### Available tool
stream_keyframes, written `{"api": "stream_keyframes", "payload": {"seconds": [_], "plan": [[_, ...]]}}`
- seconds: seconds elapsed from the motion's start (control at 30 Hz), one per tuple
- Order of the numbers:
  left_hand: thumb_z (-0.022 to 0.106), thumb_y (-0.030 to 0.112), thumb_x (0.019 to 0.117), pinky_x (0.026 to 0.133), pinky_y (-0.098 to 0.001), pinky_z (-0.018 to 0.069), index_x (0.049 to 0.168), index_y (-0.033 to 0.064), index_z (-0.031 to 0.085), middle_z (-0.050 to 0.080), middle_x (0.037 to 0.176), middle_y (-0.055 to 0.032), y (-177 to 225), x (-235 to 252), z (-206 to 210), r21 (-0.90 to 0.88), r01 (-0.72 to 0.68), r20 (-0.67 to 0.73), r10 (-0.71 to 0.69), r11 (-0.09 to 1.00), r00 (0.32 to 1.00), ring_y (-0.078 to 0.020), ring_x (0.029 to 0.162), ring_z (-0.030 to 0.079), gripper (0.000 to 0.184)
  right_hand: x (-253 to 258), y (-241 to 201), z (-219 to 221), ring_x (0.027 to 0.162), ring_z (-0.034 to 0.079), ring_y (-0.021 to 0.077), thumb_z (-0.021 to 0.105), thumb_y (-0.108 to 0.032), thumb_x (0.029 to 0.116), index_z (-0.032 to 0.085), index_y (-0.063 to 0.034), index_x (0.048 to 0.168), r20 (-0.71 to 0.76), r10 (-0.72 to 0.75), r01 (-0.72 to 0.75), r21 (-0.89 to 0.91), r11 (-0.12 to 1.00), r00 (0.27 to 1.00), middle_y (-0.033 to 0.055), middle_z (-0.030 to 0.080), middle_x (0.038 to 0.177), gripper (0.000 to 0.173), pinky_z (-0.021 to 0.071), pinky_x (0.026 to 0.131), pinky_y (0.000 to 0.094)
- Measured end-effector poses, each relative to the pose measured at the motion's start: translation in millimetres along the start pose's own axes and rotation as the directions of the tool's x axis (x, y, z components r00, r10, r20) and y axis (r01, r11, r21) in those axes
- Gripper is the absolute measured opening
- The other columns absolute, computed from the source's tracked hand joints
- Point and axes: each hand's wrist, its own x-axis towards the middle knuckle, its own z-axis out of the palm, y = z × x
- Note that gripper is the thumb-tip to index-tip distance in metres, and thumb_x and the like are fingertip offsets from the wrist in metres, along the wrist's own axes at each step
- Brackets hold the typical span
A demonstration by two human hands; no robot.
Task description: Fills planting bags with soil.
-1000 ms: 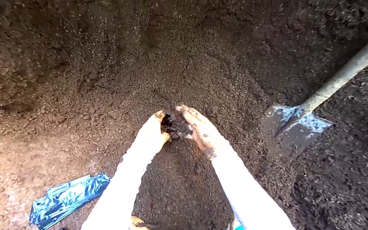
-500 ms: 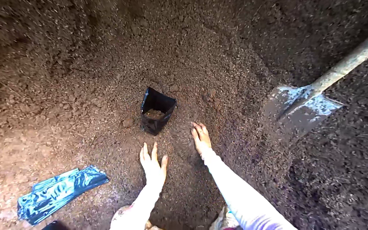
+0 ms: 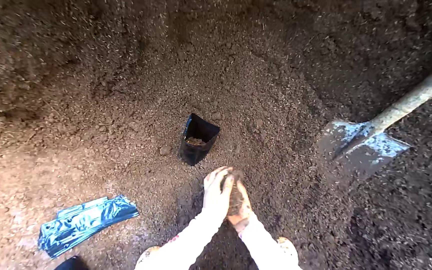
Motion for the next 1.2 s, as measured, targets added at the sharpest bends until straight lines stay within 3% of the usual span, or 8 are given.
{"api": "stream_keyframes", "payload": {"seconds": [0.13,0.23,0.4,0.5,0.67,0.93,1.07,1.2], "plan": [[0.048,0.03,0.104,0.118,-0.0579,0.0335,0.118,0.0188,0.076,0.051,0.154,-0.0084,65.6,41.5,-52.8,0.481,-0.309,-0.036,0.371,0.82,0.928,-0.0318,0.146,0.042,0.033,4.9,-50.6,27.1,0.09,0.074,0.0146,0.036,-0.057,0.1051,0.07,-0.0196,0.108,0.177,-0.16,0.14,0.122,0.983,0.971,0.0019,0.076,0.097,0.051,0.0632,0.076,0.0367],[0.054,0.04,0.1042,0.094,-0.0677,0.0414,0.123,0.0254,0.075,0.04,0.16,-0.0179,81.6,82.2,-98.8,0.773,-0.095,-0.032,0.188,0.627,0.982,-0.0492,0.135,0.044,0.031,21.1,-70.9,59.7,0.09,0.072,0.0135,0.044,-0.056,0.1031,0.065,-0.0208,0.111,0.189,-0.284,0.27,0.095,0.958,0.94,0.0001,0.073,0.097,0.042,0.0615,0.075,0.0358],[0.064,0.004,0.0955,0.109,-0.0609,0.0454,0.14,-0.0004,0.059,0.059,0.14,-0.0245,96.9,105.4,-114.2,0.639,0.032,0.136,-0.153,0.769,0.979,-0.0405,0.13,0.058,0.045,55.8,-75.6,125.1,0.09,0.074,0.018,0.052,-0.066,0.0952,0.069,-0.0223,0.11,0.341,-0.288,0.213,0.241,0.947,0.895,0.0022,0.075,0.098,0.049,0.0627,0.076,0.0411],[0.064,0.021,0.0965,0.097,-0.0631,0.0512,0.133,0.0072,0.064,0.064,0.134,-0.018,102.0,100.2,-111.1,0.694,0.108,0.064,-0.21,0.712,0.976,-0.0383,0.121,0.064,0.039,64.4,-61.3,132.0,0.087,0.073,0.0205,0.051,-0.057,0.0995,0.067,-0.0189,0.106,0.271,-0.253,0.163,0.314,0.935,0.929,0.0043,0.074,0.092,0.042,0.0619,0.076,0.0442],[0.072,0.039,0.0916,0.099,-0.0639,0.0445,0.129,0.0035,0.067,0.048,0.149,-0.0231,89.5,107.7,-107.2,0.875,0.118,-0.073,-0.113,0.47,0.991,-0.0461,0.136,0.045,0.052,71.6,-61.0,119.3,0.103,0.072,0.0283,0.041,-0.068,0.0983,0.065,-0.0161,0.12,0.285,-0.212,0.097,0.37,0.924,0.935,0.0095,0.073,0.109,0.061,0.0605,0.087,0.0516],[0.052,0.039,0.1024,0.115,-0.072,0.0244,0.11,0.024,0.079,0.025,0.169,-0.0177,72.3,102.6,-124.0,0.599,-0.25,0.135,0.211,0.761,0.968,-0.0489,0.155,0.013,0.031,43.0,-85.7,71.2,0.099,0.073,0.0305,0.039,-0.07,0.0981,0.065,-0.0121,0.117,0.151,-0.27,0.204,0.35,0.914,0.951,0.0123,0.074,0.105,0.067,0.0611,0.084,0.0534],[0.053,0.043,0.1042,0.101,-0.0657,0.0403,0.118,0.0237,0.077,0.036,0.162,-0.0208,98.0,120.9,-121.2,0.817,-0.027,0.041,-0.012,0.576,0.999,-0.0487,0.142,0.037,0.033,32.7,-87.4,93.2,0.092,0.073,0.0239,0.031,-0.054,0.1066,0.062,-0.0127,0.11,0.069,-0.338,0.3,0.316,0.9,0.939,0.0079,0.073,0.097,0.052,0.0619,0.078,0.0465],[0.065,0.016,0.095,0.089,-0.0652,0.053,0.123,0.0064,0.069,0.069,0.116,-0.0228,112.2,132.6,-122.4,0.822,0.087,0.126,-0.33,0.562,0.936,-0.0428,0.111,0.067,0.03,55.2,-86.1,121.8,0.095,0.073,0.0285,0.052,-0.051,0.0996,0.068,-0.0122,0.108,0.265,-0.307,0.2,0.363,0.91,0.914,0.0109,0.074,0.1,0.043,0.0612,0.084,0.0509]]}}
